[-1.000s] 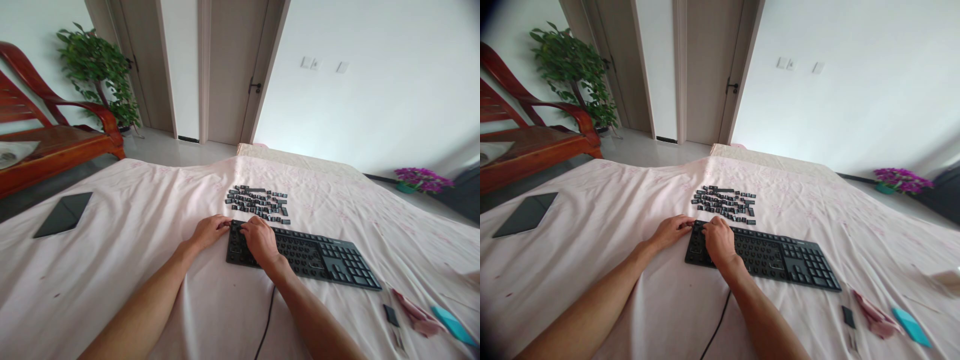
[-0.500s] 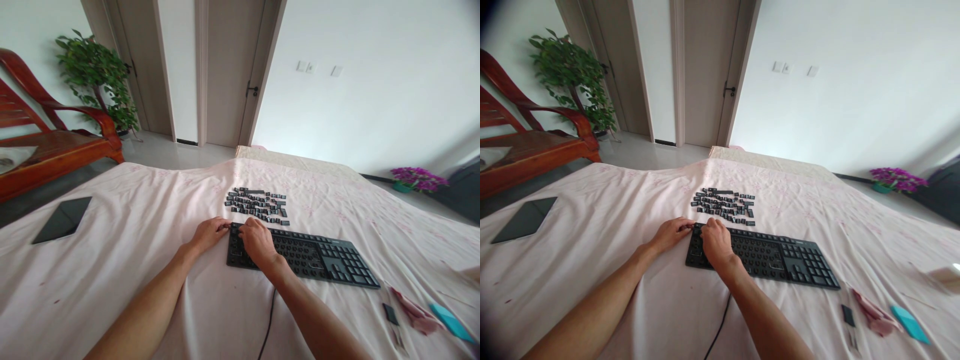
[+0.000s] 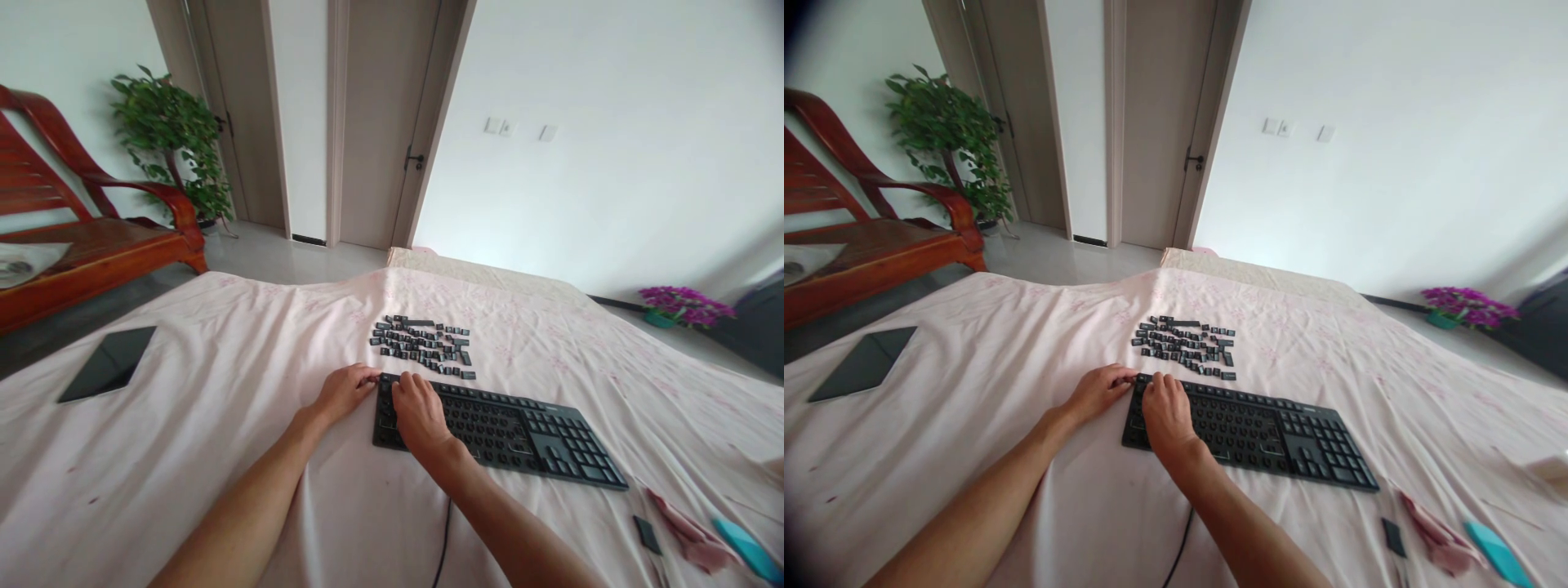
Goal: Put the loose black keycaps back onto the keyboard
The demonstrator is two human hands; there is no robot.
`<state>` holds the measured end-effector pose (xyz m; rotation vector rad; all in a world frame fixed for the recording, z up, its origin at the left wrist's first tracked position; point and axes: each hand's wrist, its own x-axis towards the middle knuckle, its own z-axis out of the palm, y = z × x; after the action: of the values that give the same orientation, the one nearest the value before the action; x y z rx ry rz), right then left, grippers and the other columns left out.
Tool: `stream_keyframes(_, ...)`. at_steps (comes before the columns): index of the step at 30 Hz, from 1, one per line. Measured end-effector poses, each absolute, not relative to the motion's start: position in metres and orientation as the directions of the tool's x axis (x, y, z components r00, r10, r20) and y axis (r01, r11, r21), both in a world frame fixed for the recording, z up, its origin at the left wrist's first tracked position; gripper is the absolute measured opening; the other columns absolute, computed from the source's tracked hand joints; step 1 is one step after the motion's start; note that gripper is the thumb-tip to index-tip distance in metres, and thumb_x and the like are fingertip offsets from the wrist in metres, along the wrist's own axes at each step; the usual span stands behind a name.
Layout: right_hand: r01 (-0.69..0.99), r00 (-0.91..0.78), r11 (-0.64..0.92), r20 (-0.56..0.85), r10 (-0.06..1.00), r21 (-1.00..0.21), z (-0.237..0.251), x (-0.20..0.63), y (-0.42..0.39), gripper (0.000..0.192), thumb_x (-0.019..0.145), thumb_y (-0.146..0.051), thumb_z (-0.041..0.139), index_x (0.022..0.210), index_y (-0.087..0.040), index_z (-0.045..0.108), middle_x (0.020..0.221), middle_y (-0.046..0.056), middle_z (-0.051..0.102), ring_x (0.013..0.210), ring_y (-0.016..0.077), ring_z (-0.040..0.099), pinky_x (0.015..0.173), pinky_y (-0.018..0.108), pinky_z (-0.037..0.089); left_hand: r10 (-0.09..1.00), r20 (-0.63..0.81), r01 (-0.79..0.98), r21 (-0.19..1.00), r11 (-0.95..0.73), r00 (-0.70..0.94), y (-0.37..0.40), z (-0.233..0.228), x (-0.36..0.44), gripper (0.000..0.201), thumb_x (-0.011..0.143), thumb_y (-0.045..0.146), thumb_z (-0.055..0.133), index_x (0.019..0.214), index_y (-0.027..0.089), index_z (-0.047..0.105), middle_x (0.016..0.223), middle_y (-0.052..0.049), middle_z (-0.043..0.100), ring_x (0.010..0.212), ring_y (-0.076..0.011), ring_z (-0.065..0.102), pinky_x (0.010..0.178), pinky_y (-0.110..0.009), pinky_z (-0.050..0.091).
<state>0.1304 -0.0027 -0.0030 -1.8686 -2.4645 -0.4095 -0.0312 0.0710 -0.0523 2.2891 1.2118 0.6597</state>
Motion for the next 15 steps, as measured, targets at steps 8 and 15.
stream_keyframes(8, 0.912, -0.357, 0.321, 0.108, 0.928, 0.254, -0.005, 0.127, -0.009, 0.027, 0.084, -0.005, 0.048, 0.101, -0.009, 0.068, 0.098, 0.015, 0.061, 0.091, 0.0251, 0.052, 0.074, 0.036, 0.043, 0.844, 0.203, 0.632, 0.581, -0.512, 0.497, 0.069, -0.052, -0.031, 0.033, 0.085, 0.021, 0.05, 0.113, 0.029, 0.065, 0.104, 0.001, 0.067, 0.095, -0.0165, 0.061, 0.082, -0.023, 0.044)
stream_keyframes(15, 0.972, -0.215, 0.228, 0.161, 0.963, -0.065, 0.027, 0.155, 0.035, 0.029, 0.092, -0.016, 0.044, 0.095, -0.023, 0.072, 0.098, 0.006, 0.063, 0.093, 0.0173, 0.057, 0.076, 0.026, 0.04, 0.867, 0.206, 0.648, 0.592, -0.479, 0.453, 0.071, -0.054, -0.029, 0.032, 0.084, 0.02, 0.049, 0.11, 0.028, 0.067, 0.104, 0.0, 0.069, 0.096, -0.0172, 0.061, 0.084, -0.025, 0.044)
